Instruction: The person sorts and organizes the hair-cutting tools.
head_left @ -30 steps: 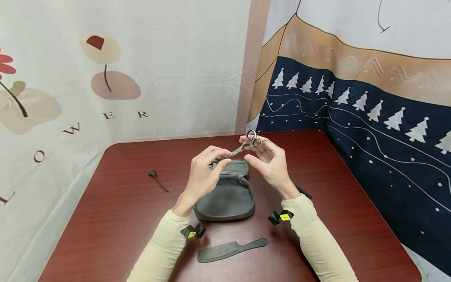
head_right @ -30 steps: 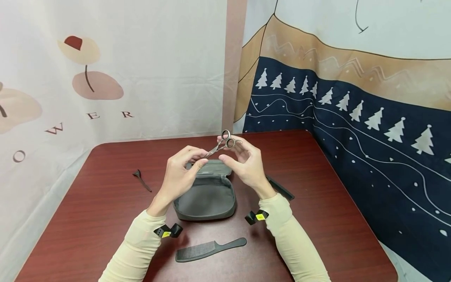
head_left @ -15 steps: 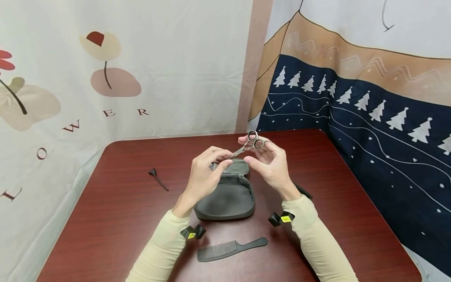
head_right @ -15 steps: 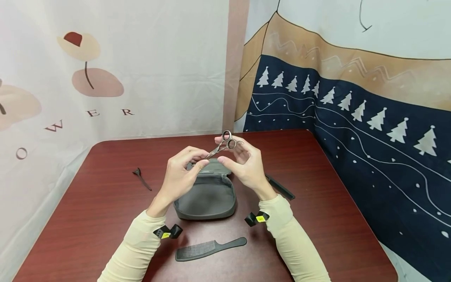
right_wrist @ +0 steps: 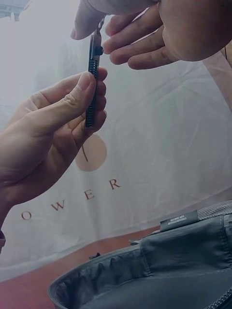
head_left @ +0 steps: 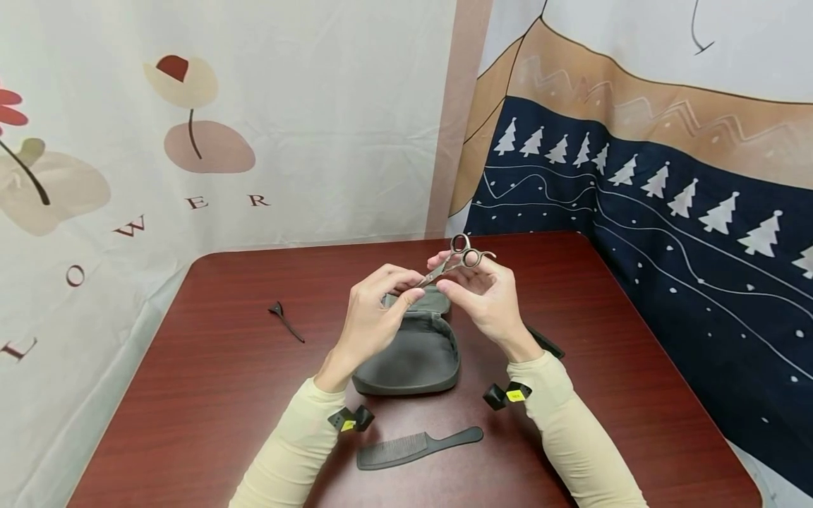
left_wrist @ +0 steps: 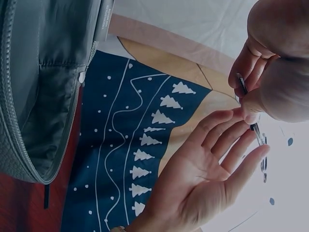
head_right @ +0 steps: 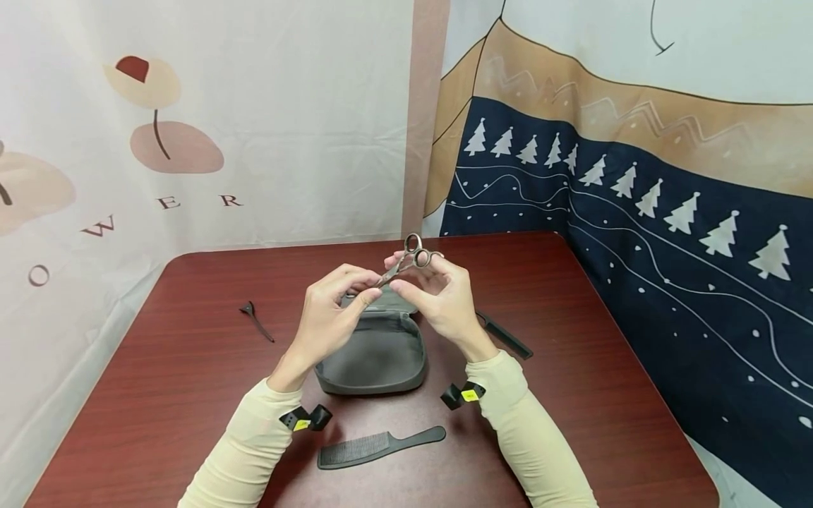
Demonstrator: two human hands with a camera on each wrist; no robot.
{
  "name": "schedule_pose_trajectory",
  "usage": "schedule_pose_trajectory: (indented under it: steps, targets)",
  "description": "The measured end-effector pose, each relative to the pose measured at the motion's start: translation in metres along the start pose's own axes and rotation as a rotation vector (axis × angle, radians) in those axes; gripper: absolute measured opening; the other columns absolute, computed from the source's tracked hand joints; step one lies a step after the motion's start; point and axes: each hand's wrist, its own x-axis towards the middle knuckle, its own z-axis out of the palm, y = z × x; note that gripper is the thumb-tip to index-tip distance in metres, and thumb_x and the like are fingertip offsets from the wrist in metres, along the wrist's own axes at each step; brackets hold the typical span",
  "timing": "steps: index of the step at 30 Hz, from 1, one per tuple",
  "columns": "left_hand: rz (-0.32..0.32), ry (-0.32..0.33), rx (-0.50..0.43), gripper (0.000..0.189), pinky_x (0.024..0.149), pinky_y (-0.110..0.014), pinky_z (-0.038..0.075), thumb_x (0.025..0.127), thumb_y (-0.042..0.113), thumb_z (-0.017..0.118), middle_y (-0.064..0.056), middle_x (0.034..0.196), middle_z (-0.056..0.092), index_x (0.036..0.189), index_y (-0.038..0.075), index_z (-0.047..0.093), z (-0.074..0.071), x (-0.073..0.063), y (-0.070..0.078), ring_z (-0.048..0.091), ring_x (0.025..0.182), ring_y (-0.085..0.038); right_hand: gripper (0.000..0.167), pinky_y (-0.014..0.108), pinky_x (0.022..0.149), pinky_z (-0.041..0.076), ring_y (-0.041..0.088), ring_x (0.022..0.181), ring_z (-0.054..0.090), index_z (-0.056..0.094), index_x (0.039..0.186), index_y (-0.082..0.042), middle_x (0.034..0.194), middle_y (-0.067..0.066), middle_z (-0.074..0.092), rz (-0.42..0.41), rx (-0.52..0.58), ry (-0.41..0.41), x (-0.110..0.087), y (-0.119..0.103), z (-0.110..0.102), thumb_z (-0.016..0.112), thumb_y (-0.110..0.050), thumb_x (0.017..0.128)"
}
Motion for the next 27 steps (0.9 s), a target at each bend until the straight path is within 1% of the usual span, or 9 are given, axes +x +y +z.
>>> schedule_pose_trajectory:
  steps: [4,7,12,16,20,27]
  targets:
    - [-0.014,-0.011,-0.003,0.019,0.086,-0.028,0.066,0.098,0.008,0.087,-0.008,0.110,0.082,0.117,0.005,0.085,0.0001,-0.0004,0.0007,0.080,0.094,-0.021,0.031,0.032,0.108,0.065,0.019,0.115,0.081,0.072,0.127,0.016,0.121,0.004,0.083,-0.004,-0.018,-0.002,-0.0001,-0.0003,0.0007,0.080,0.009,0.097]
    - [-0.016,-0.012,-0.008,0.018,0.086,-0.027,0.066,0.098,0.008,0.087,-0.008,0.110,0.082,0.116,0.006,0.085,-0.0002,-0.0004,0.0010,0.080,0.094,-0.021,0.028,0.030,0.103,0.067,0.017,0.109,0.082,0.072,0.123,0.018,0.117,0.002,0.084,-0.013,-0.051,0.003,0.0001,0.0000,0.0007,0.079,0.009,0.098]
    - [-0.011,-0.014,-0.011,0.017,0.086,-0.027,0.066,0.098,0.008,0.087,-0.007,0.109,0.082,0.115,0.006,0.086,0.0003,-0.0004,0.0002,0.081,0.093,-0.021,0.021,0.026,0.094,0.067,0.014,0.102,0.083,0.075,0.117,0.015,0.112,-0.002,0.085,-0.016,-0.111,0.021,0.0003,0.0014,-0.0001,0.079,0.009,0.098]
    - [-0.012,-0.020,-0.014,0.016,0.085,-0.027,0.066,0.099,0.009,0.087,-0.007,0.108,0.082,0.115,0.007,0.086,0.0008,-0.0010,-0.0009,0.081,0.092,-0.020,0.017,0.025,0.091,0.066,0.014,0.099,0.082,0.076,0.114,0.013,0.111,-0.002,0.085,-0.007,-0.128,0.021,0.0002,0.0015,-0.0006,0.080,0.006,0.099]
    - [-0.016,-0.029,-0.016,0.016,0.085,-0.028,0.067,0.100,0.010,0.086,-0.007,0.108,0.082,0.115,0.007,0.086,0.0008,-0.0010,-0.0013,0.081,0.092,-0.020,0.015,0.025,0.089,0.066,0.015,0.098,0.081,0.077,0.112,0.012,0.110,-0.001,0.084,-0.005,-0.139,0.013,0.0003,0.0006,-0.0004,0.081,0.003,0.100]
    - [-0.019,-0.047,-0.016,0.018,0.087,-0.030,0.068,0.100,0.010,0.087,-0.006,0.110,0.082,0.117,0.007,0.086,-0.0004,-0.0007,-0.0014,0.081,0.096,-0.020,0.013,0.026,0.087,0.066,0.016,0.097,0.080,0.079,0.110,0.009,0.109,0.000,0.084,-0.028,-0.147,0.011,0.0007,0.0019,-0.0015,0.081,0.003,0.100]
